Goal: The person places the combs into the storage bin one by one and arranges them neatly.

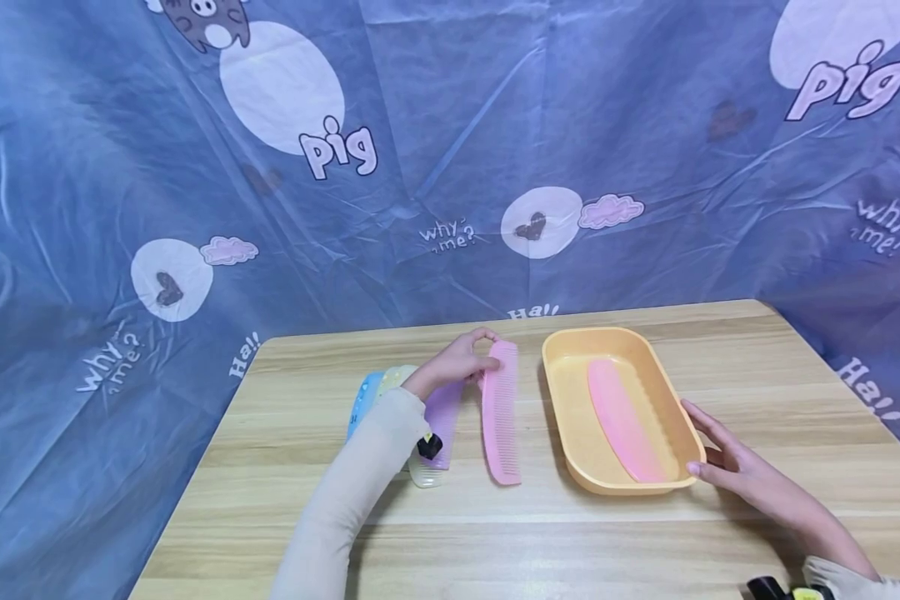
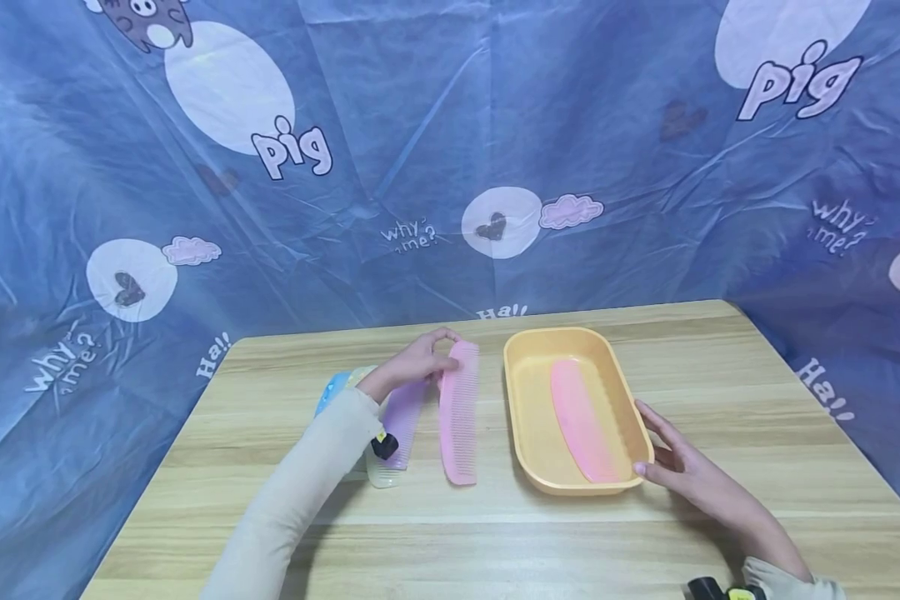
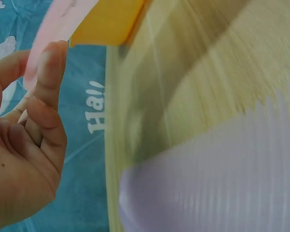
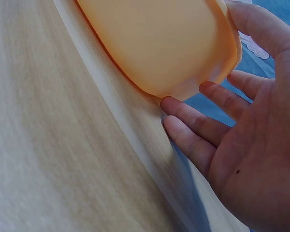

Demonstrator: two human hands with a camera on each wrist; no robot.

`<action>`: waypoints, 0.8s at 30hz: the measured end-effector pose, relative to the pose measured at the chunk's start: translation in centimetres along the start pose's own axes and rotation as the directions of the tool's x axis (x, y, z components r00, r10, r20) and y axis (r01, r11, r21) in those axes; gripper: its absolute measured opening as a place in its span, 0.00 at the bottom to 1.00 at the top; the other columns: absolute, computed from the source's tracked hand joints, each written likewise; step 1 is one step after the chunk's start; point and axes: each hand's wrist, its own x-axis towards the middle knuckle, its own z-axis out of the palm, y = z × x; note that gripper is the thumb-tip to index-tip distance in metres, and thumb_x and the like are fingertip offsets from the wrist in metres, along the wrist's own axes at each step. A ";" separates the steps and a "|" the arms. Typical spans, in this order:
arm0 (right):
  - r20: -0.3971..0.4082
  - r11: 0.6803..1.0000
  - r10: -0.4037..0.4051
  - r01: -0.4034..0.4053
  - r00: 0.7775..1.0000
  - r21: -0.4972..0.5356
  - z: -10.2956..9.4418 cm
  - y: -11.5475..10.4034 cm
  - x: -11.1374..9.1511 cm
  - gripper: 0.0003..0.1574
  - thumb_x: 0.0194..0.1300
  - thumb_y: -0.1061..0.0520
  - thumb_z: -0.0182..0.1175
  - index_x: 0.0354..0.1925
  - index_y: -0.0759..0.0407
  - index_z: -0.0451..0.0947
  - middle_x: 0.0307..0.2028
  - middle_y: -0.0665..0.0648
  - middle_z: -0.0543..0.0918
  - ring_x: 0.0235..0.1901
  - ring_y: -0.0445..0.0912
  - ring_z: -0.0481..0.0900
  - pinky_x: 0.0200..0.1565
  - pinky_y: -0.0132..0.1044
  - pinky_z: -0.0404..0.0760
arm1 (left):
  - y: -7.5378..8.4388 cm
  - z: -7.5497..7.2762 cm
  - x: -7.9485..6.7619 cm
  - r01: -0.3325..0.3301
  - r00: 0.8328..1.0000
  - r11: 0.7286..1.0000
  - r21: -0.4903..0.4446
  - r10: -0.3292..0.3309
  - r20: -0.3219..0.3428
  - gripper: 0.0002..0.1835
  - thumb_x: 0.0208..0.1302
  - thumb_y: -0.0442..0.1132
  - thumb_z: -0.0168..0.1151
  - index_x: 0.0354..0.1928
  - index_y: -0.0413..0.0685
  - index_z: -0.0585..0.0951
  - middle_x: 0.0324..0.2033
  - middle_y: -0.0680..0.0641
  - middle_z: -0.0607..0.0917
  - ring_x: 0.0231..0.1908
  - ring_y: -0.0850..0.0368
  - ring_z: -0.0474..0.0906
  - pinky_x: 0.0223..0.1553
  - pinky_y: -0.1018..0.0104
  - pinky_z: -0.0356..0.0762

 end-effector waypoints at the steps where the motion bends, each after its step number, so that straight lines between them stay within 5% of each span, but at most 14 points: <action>1: -0.001 1.000 0.003 -0.003 1.000 -0.006 0.0 0.0 0.0 0.50 0.69 0.71 0.48 0.77 0.55 0.30 0.67 0.22 0.46 0.56 0.21 0.67 0.48 0.18 0.73 | 0.2 -0.1 0.0 -0.004 1.000 1.000 -0.006 0.004 -0.007 0.22 0.61 0.35 0.61 0.57 0.46 0.70 0.15 0.51 0.77 0.11 0.62 0.67 0.16 0.69 0.64; 10: -0.015 1.000 -0.001 0.001 1.000 -0.020 -0.1 0.1 0.0 0.50 0.69 0.71 0.48 0.77 0.55 0.31 0.66 0.22 0.47 0.56 0.21 0.67 0.48 0.17 0.72 | 1.7 -0.2 0.2 -0.047 0.998 0.994 -0.095 0.043 -0.039 0.23 0.61 0.35 0.62 0.59 0.50 0.70 0.17 0.50 0.81 0.13 0.61 0.74 0.19 0.67 0.66; 24: -0.010 1.000 -0.011 0.011 1.000 -0.005 0.2 0.2 0.0 0.50 0.69 0.72 0.48 0.77 0.55 0.31 0.66 0.22 0.47 0.56 0.21 0.66 0.48 0.18 0.72 | 4.5 1.7 0.6 -0.135 0.987 0.967 -0.217 0.113 -0.111 0.23 0.63 0.33 0.60 0.60 0.49 0.69 0.15 0.53 0.83 0.12 0.60 0.76 0.15 0.72 0.59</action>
